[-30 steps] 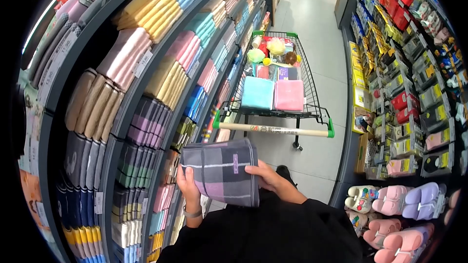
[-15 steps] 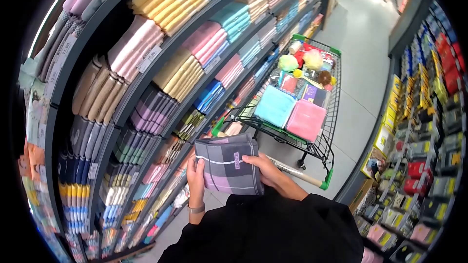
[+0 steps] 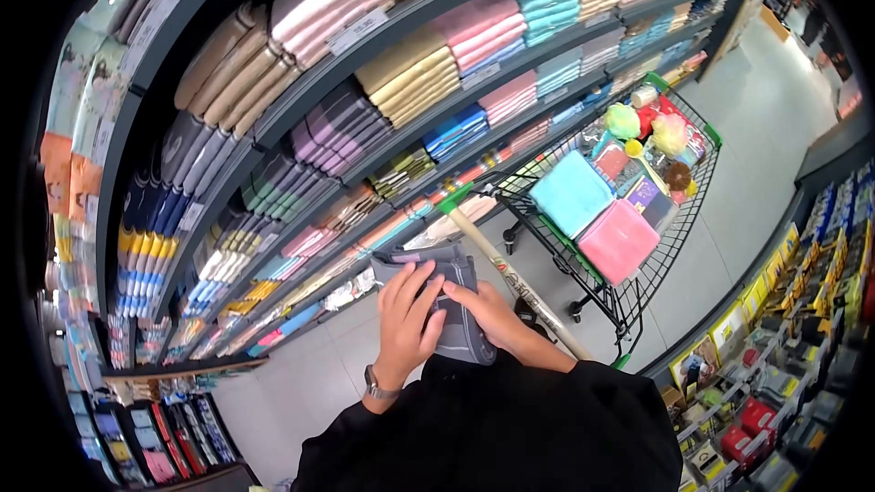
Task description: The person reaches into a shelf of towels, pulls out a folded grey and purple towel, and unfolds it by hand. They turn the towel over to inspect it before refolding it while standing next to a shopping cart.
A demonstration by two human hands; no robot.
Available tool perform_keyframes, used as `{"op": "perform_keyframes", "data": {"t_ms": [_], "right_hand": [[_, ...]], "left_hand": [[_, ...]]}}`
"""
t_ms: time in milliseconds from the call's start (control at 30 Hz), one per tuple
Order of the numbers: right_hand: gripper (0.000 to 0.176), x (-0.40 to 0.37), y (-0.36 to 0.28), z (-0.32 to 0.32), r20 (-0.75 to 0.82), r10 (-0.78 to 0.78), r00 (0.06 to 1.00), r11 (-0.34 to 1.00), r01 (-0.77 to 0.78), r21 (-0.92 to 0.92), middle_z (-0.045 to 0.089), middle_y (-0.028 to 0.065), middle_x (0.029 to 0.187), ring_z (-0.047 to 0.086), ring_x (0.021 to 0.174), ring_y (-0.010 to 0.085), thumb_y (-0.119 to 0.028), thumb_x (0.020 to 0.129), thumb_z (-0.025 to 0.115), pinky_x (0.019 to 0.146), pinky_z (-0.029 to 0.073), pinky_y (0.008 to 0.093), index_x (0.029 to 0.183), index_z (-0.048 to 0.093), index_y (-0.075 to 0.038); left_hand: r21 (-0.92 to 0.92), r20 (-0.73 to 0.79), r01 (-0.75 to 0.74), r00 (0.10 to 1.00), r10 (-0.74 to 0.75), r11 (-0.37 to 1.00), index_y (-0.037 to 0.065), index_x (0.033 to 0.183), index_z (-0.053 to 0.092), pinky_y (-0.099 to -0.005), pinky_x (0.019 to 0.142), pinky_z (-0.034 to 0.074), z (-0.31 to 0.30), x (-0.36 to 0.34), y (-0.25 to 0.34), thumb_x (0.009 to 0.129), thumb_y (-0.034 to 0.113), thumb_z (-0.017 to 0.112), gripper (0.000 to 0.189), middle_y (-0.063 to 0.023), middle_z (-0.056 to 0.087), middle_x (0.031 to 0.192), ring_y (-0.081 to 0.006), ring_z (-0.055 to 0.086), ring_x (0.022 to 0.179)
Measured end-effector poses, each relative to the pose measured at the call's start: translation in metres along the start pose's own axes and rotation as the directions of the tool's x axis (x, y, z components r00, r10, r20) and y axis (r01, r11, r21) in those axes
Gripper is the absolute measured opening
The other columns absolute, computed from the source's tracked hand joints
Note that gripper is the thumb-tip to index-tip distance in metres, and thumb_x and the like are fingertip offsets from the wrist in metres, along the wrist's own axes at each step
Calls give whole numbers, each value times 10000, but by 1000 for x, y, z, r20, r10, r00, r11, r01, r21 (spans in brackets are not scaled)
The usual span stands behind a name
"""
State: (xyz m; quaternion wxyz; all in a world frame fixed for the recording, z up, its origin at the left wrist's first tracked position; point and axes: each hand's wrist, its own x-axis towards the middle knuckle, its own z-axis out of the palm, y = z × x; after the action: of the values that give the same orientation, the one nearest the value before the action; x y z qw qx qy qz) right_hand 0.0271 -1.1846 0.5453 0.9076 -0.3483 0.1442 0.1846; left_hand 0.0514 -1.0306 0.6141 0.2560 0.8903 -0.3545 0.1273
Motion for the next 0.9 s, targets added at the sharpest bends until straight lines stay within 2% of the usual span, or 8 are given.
{"op": "perform_keyframes", "data": {"t_ms": [133,200,300,400,467,600,733,900], "right_hand": [[401,5,16,22,31,49,998,997,-47,-56,686,111,992,675,851,149,-310,956,641,713,549,269,1138,618,46],[377,12,33,32,27,130,991,983,-125,-134,676,97,1087,655,955,145,-289,978,605,836,527,297,1208,604,10],[409,14,49,61,71,82,994,988,-73,-133,684,120,996,672,855,149,-310,962,627,739,545,280,1159,607,48],[402,21,71,91,91,99,991,987,-86,-134,681,117,1012,669,858,150,-295,964,624,750,540,281,1176,602,45],[398,23,87,113,119,114,986,980,-92,-179,680,115,1019,667,866,149,-292,966,621,757,538,281,1182,603,42],[395,28,120,153,117,145,983,962,-113,-249,678,112,1029,661,896,145,-289,970,617,786,531,283,1192,604,38],[391,31,156,185,113,181,977,949,-143,-283,676,111,1043,656,909,141,-287,972,616,798,529,287,1195,605,33],[378,32,190,221,97,202,975,935,-163,-314,671,103,1050,655,912,137,-282,978,610,800,528,280,1189,603,32]], "left_hand": [[85,12,108,994,-110,991,34,1346,542,-479,1109,296,-6,-25,-31,826,126,648,539,-124,500,1445,-342,431,1349],[92,-8,137,991,-137,986,30,1350,537,-486,1120,281,-18,-43,-45,825,124,644,544,-136,493,1451,-345,426,1355],[77,-72,186,981,-180,980,28,1350,536,-488,1110,287,-40,-67,-62,826,124,643,544,-151,493,1446,-355,425,1355],[16,-183,187,966,-181,982,48,1327,567,-481,1097,298,-71,-94,-72,823,136,655,519,-162,496,1439,-361,428,1351],[64,-127,146,982,-137,987,54,1260,625,-457,1103,289,-92,-112,-76,897,216,583,400,-170,518,1417,-360,438,1339],[92,-202,202,963,-180,975,66,1233,643,-455,1083,312,-116,-153,-111,870,162,607,377,-161,534,1400,-356,450,1330],[-35,-298,265,918,-263,964,68,1233,642,-467,1064,339,-143,-189,-138,821,113,665,415,-146,542,1393,-353,487,1298],[-27,-295,263,920,-259,964,47,1203,652,-463,1065,332,-167,-227,-155,852,126,620,362,-169,561,1361,-367,495,1287]]}}
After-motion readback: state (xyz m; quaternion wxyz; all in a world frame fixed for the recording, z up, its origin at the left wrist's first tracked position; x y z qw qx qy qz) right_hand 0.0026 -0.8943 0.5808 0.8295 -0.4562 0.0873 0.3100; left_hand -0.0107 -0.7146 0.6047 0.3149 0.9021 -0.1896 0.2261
